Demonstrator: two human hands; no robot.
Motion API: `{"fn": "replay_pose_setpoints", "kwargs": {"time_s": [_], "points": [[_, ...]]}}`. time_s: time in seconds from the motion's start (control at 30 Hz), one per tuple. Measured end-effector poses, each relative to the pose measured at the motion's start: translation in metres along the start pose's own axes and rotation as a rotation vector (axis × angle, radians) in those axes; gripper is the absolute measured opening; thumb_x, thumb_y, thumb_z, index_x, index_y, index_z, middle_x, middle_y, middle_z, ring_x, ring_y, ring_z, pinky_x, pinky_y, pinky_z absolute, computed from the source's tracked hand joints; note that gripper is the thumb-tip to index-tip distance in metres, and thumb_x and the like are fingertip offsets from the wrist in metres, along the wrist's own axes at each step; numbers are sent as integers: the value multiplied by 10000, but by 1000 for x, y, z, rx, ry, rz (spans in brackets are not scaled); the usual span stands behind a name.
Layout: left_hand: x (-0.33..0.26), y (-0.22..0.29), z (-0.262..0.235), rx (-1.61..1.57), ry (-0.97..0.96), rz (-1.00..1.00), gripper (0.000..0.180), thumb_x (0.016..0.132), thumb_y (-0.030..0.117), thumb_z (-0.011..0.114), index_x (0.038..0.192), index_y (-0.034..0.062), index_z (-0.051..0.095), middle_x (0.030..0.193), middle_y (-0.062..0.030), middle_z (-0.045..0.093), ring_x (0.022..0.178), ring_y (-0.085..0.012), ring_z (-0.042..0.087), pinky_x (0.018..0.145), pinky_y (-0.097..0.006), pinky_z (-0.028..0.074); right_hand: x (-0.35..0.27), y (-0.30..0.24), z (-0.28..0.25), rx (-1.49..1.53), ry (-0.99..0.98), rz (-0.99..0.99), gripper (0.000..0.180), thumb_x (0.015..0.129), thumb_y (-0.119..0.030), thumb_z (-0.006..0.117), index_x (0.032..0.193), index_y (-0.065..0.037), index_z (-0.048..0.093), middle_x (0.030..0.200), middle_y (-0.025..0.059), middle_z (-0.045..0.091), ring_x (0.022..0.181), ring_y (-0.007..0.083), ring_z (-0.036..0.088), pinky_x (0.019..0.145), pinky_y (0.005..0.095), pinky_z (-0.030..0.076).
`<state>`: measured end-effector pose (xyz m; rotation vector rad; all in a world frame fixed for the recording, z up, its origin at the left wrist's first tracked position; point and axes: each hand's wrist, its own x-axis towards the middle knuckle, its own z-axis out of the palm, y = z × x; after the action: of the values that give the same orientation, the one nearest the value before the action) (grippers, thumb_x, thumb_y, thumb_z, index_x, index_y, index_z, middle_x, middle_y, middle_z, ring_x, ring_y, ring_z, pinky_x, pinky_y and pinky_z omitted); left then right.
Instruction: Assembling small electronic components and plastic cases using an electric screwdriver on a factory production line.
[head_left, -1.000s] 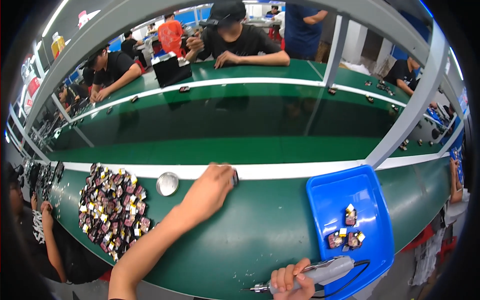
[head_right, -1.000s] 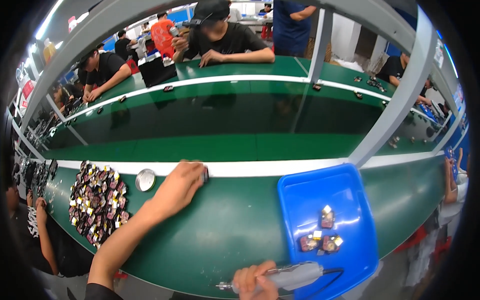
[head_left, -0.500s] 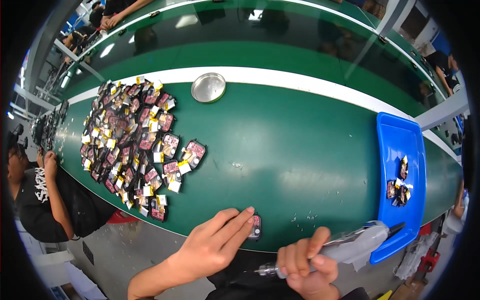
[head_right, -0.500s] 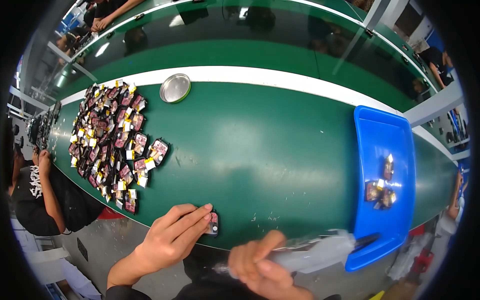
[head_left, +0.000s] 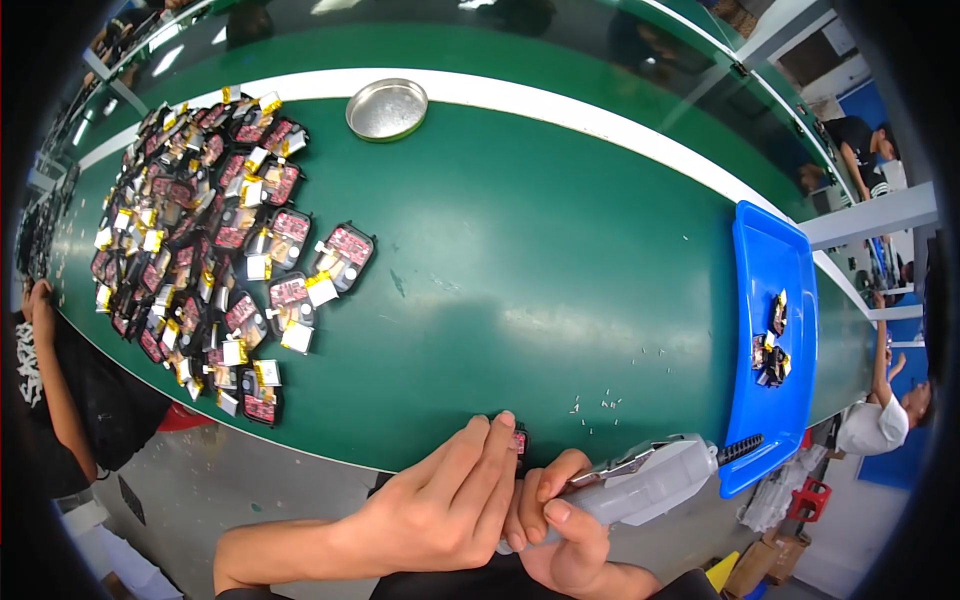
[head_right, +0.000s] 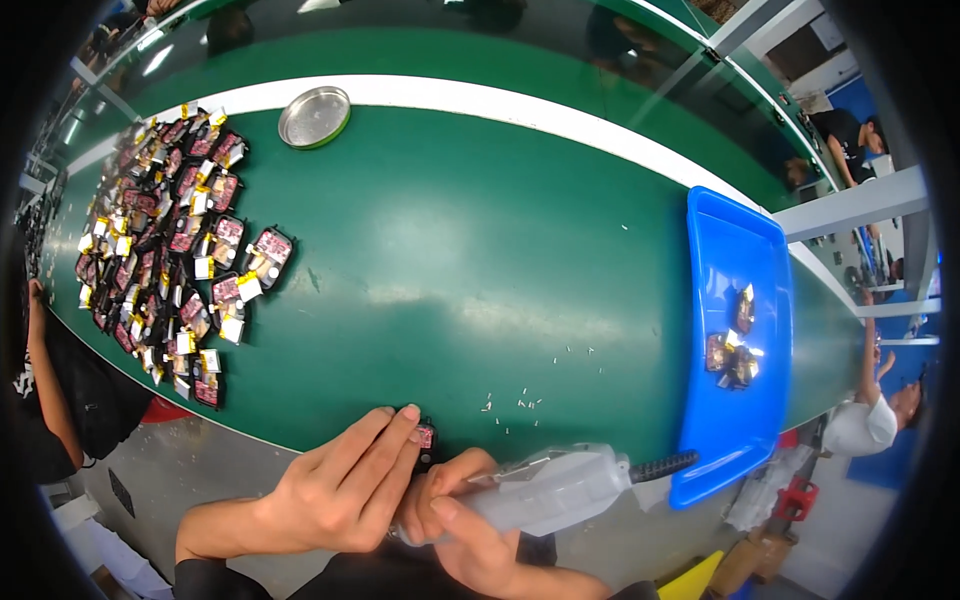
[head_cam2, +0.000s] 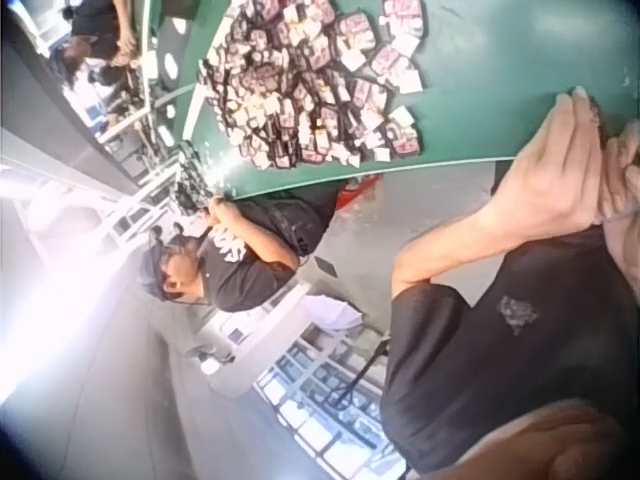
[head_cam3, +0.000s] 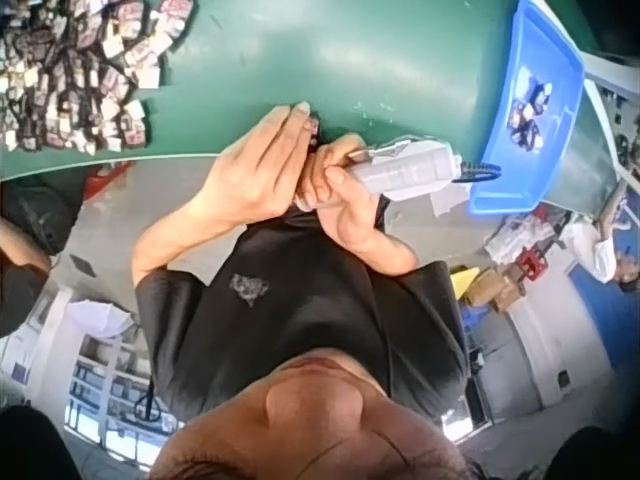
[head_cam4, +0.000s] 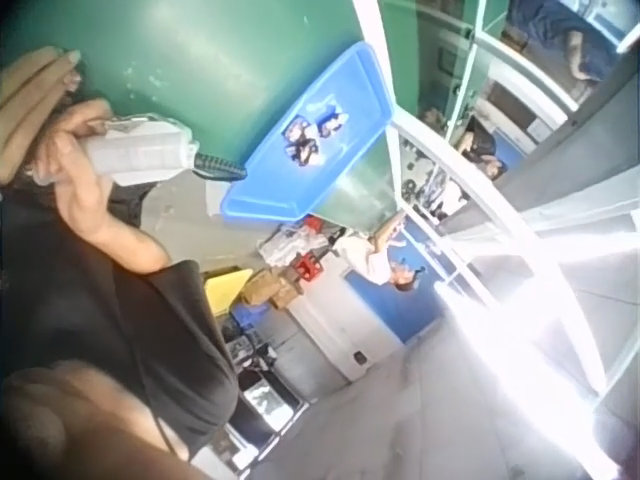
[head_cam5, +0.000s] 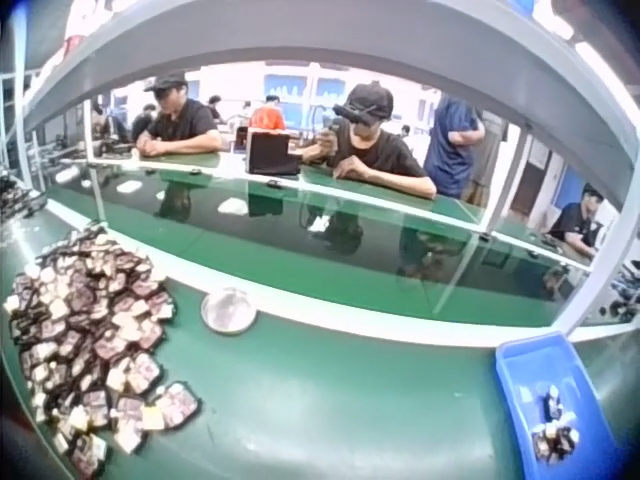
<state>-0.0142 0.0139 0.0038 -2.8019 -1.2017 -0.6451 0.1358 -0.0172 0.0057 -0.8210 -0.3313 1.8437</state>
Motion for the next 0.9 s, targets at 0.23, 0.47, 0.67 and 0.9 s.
{"fn": "replay_pose_setpoints", "kwargs": {"time_s": [0.23,0.47,0.67,0.9], "points": [[-2,3,-3,-112,-75,-83,275,704,48,639,928,-108,673,1051,-228,661,918,-311,638,780,-313,555,20,-58,-3,-166,-248,-373,169,917,-221,481,898,-82,387,518,12,415,399,144,455,424,301,410],[-3,2,1,-61,-65,-40,287,702,32,619,941,-116,675,1073,-246,653,943,-318,645,792,-316,558,45,-82,9,-324,-277,-382,222,925,-247,552,942,-83,403,567,43,454,455,174,449,488,321,407],[-2,1,2,-84,-58,-52,271,711,31,605,930,-110,680,1065,-240,658,936,-311,648,774,-311,562,55,-77,5,-353,-265,-367,237,918,-261,558,931,-84,401,560,42,447,454,174,457,474,322,403],[-4,2,7,-102,0,-64,213,732,28,605,888,-101,673,1032,-225,666,928,-302,648,754,-305,561,68,-74,13,-434,-452,-426,189,891,-169,534,823,-68,389,496,24,442,368,139,431,395,272,405]]}}
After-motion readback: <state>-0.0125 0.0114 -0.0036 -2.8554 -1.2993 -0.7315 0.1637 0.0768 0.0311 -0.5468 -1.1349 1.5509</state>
